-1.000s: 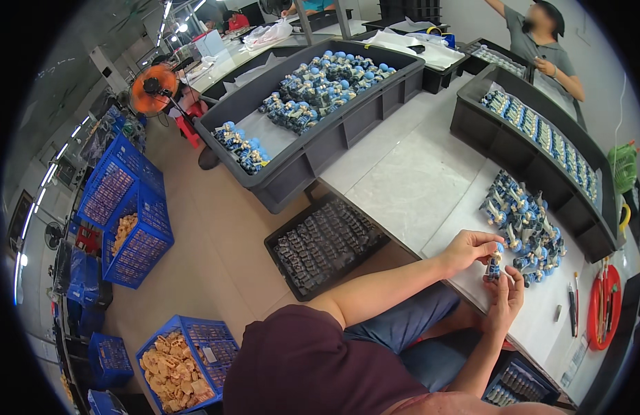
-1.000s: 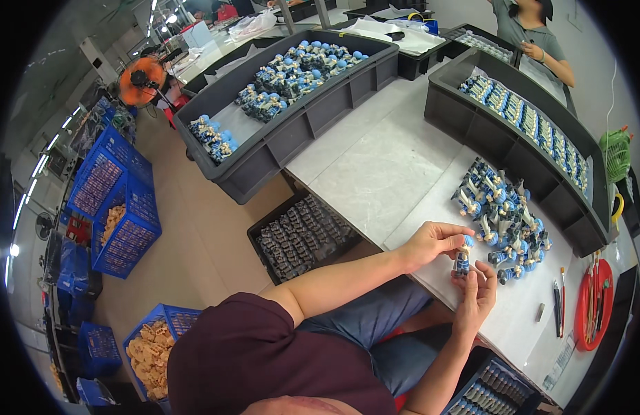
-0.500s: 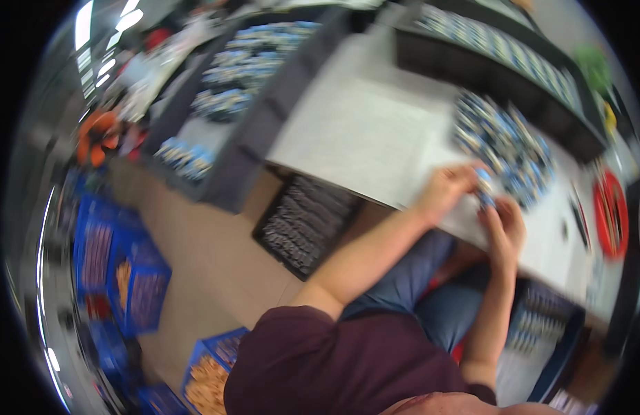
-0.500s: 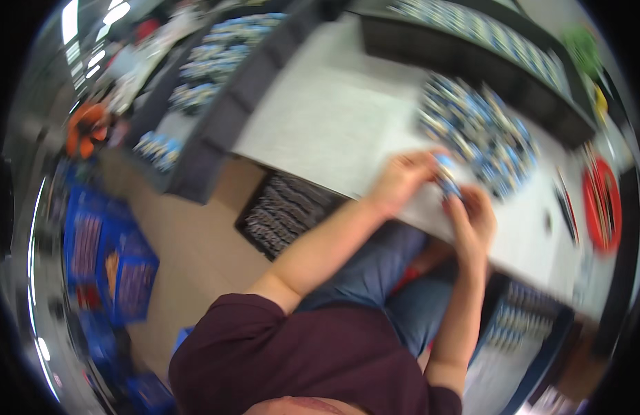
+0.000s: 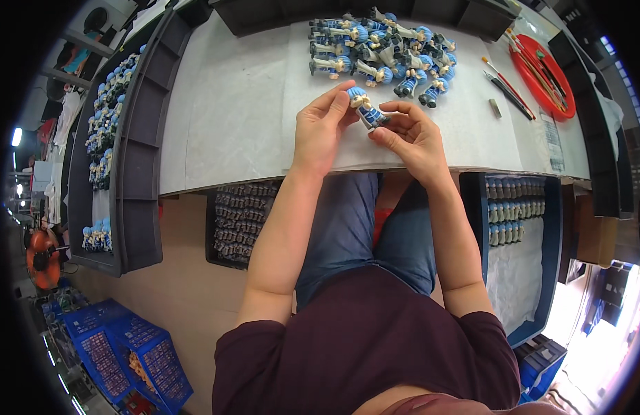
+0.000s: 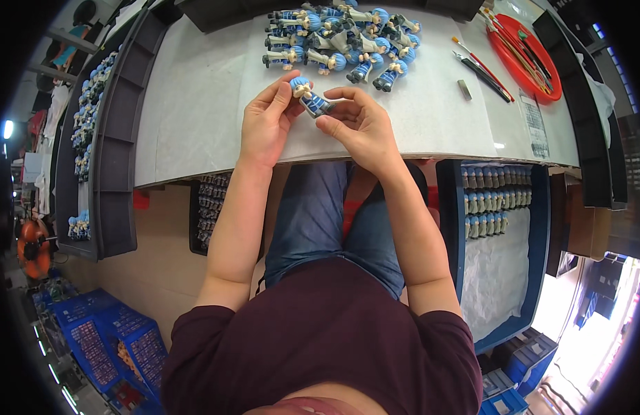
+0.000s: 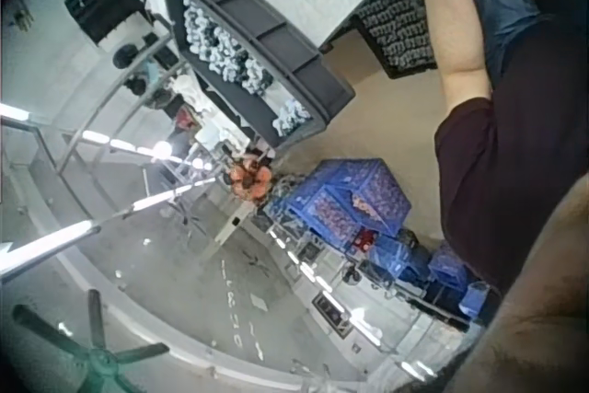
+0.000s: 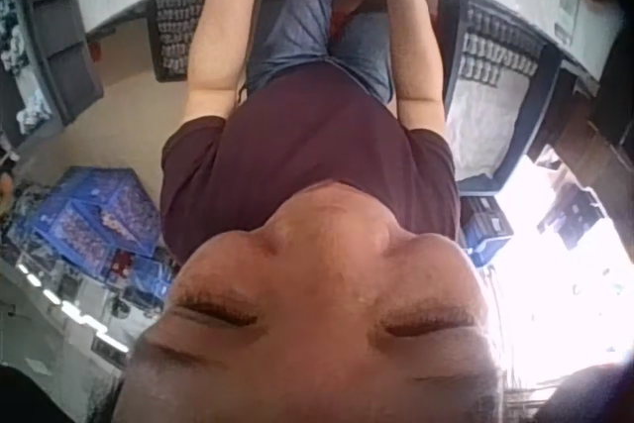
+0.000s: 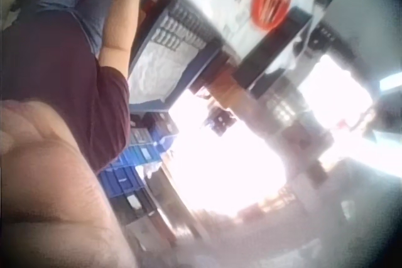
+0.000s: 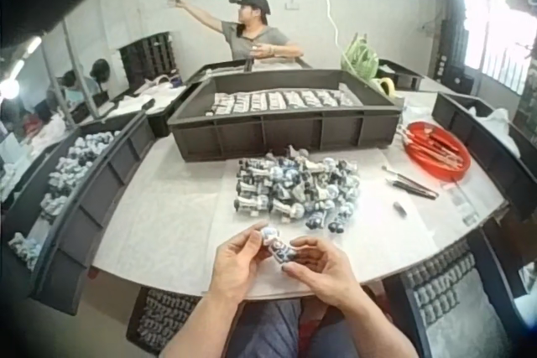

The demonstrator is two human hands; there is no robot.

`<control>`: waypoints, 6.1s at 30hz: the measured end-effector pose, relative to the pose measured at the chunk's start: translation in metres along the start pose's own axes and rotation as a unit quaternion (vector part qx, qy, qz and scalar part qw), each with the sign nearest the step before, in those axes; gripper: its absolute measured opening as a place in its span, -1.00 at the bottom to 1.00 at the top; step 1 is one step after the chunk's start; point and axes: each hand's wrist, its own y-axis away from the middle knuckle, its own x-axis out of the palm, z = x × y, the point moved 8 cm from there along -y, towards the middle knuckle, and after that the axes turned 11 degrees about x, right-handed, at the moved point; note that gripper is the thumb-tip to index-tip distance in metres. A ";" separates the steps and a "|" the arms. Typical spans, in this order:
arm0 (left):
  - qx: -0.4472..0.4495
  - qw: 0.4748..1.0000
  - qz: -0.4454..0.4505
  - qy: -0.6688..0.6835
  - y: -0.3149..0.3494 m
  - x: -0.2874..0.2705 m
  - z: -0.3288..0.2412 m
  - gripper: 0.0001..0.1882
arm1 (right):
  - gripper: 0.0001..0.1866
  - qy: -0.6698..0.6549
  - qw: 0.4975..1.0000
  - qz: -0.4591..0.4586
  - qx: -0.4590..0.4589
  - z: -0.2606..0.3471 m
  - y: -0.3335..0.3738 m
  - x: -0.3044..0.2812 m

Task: The person assembles small blue and white figurines by hand at a workbench. They pick up a body and a head, fit them together, and place the completed figure into a blue tray. The person repeats this process for multiple figures throughout the clip.

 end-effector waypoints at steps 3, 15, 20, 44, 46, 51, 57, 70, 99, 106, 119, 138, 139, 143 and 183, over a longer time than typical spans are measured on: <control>0.000 1.000 0.002 -0.002 0.000 0.000 -0.002 -0.69 | -0.59 -0.006 1.000 0.004 -0.007 0.000 0.000 0.000; 0.012 1.000 0.017 0.002 0.000 0.000 -0.001 -0.71 | -0.60 0.011 0.999 -0.010 -0.030 0.003 0.001 -0.001; 0.007 0.999 0.021 0.024 0.001 0.001 -0.001 -0.71 | -0.60 0.026 0.999 -0.022 -0.039 0.005 0.002 -0.001; 0.108 0.993 0.012 -0.044 0.006 0.007 -0.012 -0.60 | -0.64 0.039 0.996 -0.028 -0.080 -0.009 -0.002 -0.013; 0.097 0.994 0.010 -0.051 0.004 0.007 -0.011 -0.60 | -0.64 0.038 0.995 -0.021 -0.090 -0.006 -0.003 -0.009; 0.068 0.995 0.008 -0.067 -0.002 0.014 -0.011 -0.64 | -0.66 0.026 0.995 -0.027 -0.091 -0.005 -0.003 -0.010; 0.049 0.992 0.045 -0.106 -0.008 0.022 -0.009 -0.72 | -0.66 0.008 0.996 -0.031 -0.088 -0.006 -0.004 -0.015; 0.089 0.992 0.058 -0.061 0.001 0.014 -0.006 -0.70 | -0.64 0.019 0.992 -0.066 -0.103 -0.002 -0.001 -0.016; 0.082 0.995 0.036 -0.051 -0.001 0.009 -0.011 -0.63 | -0.53 -0.002 0.991 -0.109 -0.083 0.006 -0.001 -0.012; 0.081 0.992 0.024 -0.088 -0.003 0.009 -0.007 -0.68 | -0.57 -0.007 0.989 -0.107 -0.102 0.005 -0.001 -0.017; 0.092 0.988 0.020 -0.119 0.001 0.012 -0.010 -0.69 | -0.66 -0.039 0.966 -0.161 -0.200 0.010 0.010 -0.017; 0.129 0.943 0.096 -0.292 0.004 0.025 -0.007 -0.47 | -0.62 0.285 0.730 -0.568 -0.252 0.037 0.200 -0.225; 0.128 0.941 0.099 -0.296 0.004 0.026 -0.006 -0.48 | -0.63 0.220 0.723 -0.617 -0.219 0.011 0.225 -0.276; 0.126 0.934 0.108 -0.315 0.006 0.036 -0.004 -0.50 | -0.63 0.238 0.641 -0.725 0.082 -0.093 0.328 -0.428; 0.118 0.917 0.075 -0.375 0.009 0.036 0.000 -0.81 | -0.71 0.376 0.644 -0.621 0.243 -0.165 0.317 -0.445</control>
